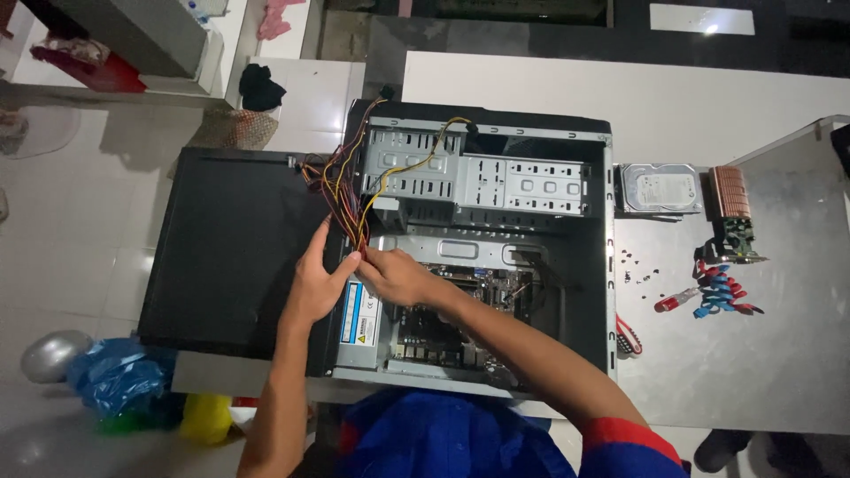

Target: Installing a power supply unit into a computer case and securing it with screws using a screwdriver.

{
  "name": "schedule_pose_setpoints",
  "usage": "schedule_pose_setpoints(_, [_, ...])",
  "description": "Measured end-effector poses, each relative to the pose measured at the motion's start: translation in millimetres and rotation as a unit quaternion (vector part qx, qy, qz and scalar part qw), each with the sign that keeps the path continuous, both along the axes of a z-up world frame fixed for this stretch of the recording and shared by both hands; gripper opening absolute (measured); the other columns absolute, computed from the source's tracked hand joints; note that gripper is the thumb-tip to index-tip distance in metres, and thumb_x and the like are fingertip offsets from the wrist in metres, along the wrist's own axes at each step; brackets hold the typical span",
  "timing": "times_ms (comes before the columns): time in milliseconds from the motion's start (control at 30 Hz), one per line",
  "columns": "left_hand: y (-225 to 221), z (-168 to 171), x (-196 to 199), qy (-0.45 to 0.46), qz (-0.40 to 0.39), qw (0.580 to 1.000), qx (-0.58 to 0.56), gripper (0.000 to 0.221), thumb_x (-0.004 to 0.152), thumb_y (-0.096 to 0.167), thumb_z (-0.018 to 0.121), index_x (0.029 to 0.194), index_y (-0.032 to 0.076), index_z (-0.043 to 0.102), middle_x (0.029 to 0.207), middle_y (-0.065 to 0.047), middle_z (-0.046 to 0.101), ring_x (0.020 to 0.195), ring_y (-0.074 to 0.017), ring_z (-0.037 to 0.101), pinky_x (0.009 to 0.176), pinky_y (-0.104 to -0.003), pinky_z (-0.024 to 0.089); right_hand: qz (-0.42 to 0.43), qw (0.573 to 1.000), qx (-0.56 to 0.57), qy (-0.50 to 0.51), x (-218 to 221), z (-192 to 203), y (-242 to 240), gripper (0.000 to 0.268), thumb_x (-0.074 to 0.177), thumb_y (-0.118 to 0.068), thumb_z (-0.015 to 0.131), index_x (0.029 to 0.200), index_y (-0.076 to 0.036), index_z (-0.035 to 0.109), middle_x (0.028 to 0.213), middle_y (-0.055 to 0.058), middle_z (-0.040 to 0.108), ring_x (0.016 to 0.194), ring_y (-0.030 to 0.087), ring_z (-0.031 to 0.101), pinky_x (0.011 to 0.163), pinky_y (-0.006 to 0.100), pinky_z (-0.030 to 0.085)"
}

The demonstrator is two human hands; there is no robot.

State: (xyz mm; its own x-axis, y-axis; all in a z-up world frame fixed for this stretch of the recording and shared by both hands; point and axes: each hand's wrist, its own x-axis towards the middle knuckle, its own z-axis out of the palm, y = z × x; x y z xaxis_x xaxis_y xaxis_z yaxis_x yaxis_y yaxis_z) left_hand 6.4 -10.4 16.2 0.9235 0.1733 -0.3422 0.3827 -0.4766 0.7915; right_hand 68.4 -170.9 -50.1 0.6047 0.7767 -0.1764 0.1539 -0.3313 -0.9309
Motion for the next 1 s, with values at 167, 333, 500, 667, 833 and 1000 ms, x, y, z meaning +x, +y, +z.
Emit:
schedule_pose_setpoints(167, [0.1, -3.0, -2.9, -0.054, 0.009, 0.998, 0.011, 0.085, 0.095, 0.028, 0.069, 0.163, 0.005, 0.025, 0.163, -0.03, 0.03, 0.151, -0.043, 0.03, 0.125, -0.051, 0.027, 0.094, 0.992, -0.022, 0.076, 11.6, 53.8, -15.6, 0.066, 0.103, -0.053, 0.045, 0.137, 0.003, 0.049, 0.137, 0.034, 0.06, 0.132, 0.051, 0.054, 0.111, 0.066, 0.041])
schedule_pose_setpoints(333, [-1.0, -9.3, -12.3, -0.188, 0.021, 0.978, 0.086, 0.073, 0.092, 0.02, 0.073, 0.154, 0.003, 0.04, 0.159, -0.027, 0.036, 0.144, -0.0444, 0.04, 0.112, -0.051, 0.043, 0.055, 0.998, -0.022, 0.006, 7.7, 32.5, -19.3, 0.056, 0.098, -0.056, 0.056, 0.117, -0.003, 0.058, 0.116, 0.03, 0.066, 0.112, 0.049, 0.065, 0.093, 0.059, 0.053])
schedule_pose_setpoints(500, [9.5, -40.2, -35.3, -0.403, -0.029, 0.877, 0.259, 0.017, 0.094, 0.016, 0.071, 0.11, 0.016, 0.072, 0.112, -0.001, 0.069, 0.113, -0.0225, 0.061, 0.103, -0.042, 0.05, 0.034, 0.992, -0.095, -0.077, -5.2, 39.3, -29.2, 0.063, 0.1, -0.061, 0.05, 0.126, -0.005, 0.063, 0.118, 0.027, 0.062, 0.111, 0.044, 0.065, 0.091, 0.055, 0.056])
schedule_pose_setpoints(667, [-7.1, -20.9, -53.4, -0.192, -0.207, 0.894, 0.347, 0.044, 0.102, 0.042, 0.051, 0.136, 0.018, 0.064, 0.145, -0.004, 0.06, 0.146, -0.0351, 0.041, 0.112, -0.057, 0.037, 0.093, 0.988, -0.123, -0.008, -16.5, 78.0, -66.1, 0.066, 0.102, -0.044, 0.052, 0.153, -0.005, 0.037, 0.144, 0.026, 0.055, 0.129, 0.043, 0.059, 0.105, 0.062, 0.05])
schedule_pose_setpoints(833, [-15.0, -24.6, -55.4, -0.184, -0.222, 0.886, 0.364, 0.048, 0.103, 0.044, 0.05, 0.137, 0.014, 0.064, 0.14, -0.009, 0.063, 0.146, -0.0395, 0.041, 0.111, -0.055, 0.041, -0.011, 0.995, -0.085, -0.06, -38.7, 127.4, -130.3, 0.048, 0.101, -0.032, 0.058, 0.135, 0.001, 0.059, 0.122, 0.027, 0.069, 0.112, 0.045, 0.067, 0.096, 0.058, 0.054])
schedule_pose_setpoints(1000, [-15.8, -22.5, -49.7, -0.235, -0.207, 0.885, 0.343, 0.041, 0.102, 0.04, 0.056, 0.13, 0.012, 0.068, 0.128, -0.009, 0.069, 0.139, -0.0387, 0.047, 0.106, -0.053, 0.045, -0.307, 0.944, 0.043, -0.117, -49.2, 53.2, -243.1, 0.033, 0.097, -0.025, 0.066, 0.118, -0.001, 0.075, 0.098, 0.023, 0.077, 0.096, 0.04, 0.073, 0.085, 0.053, 0.058])
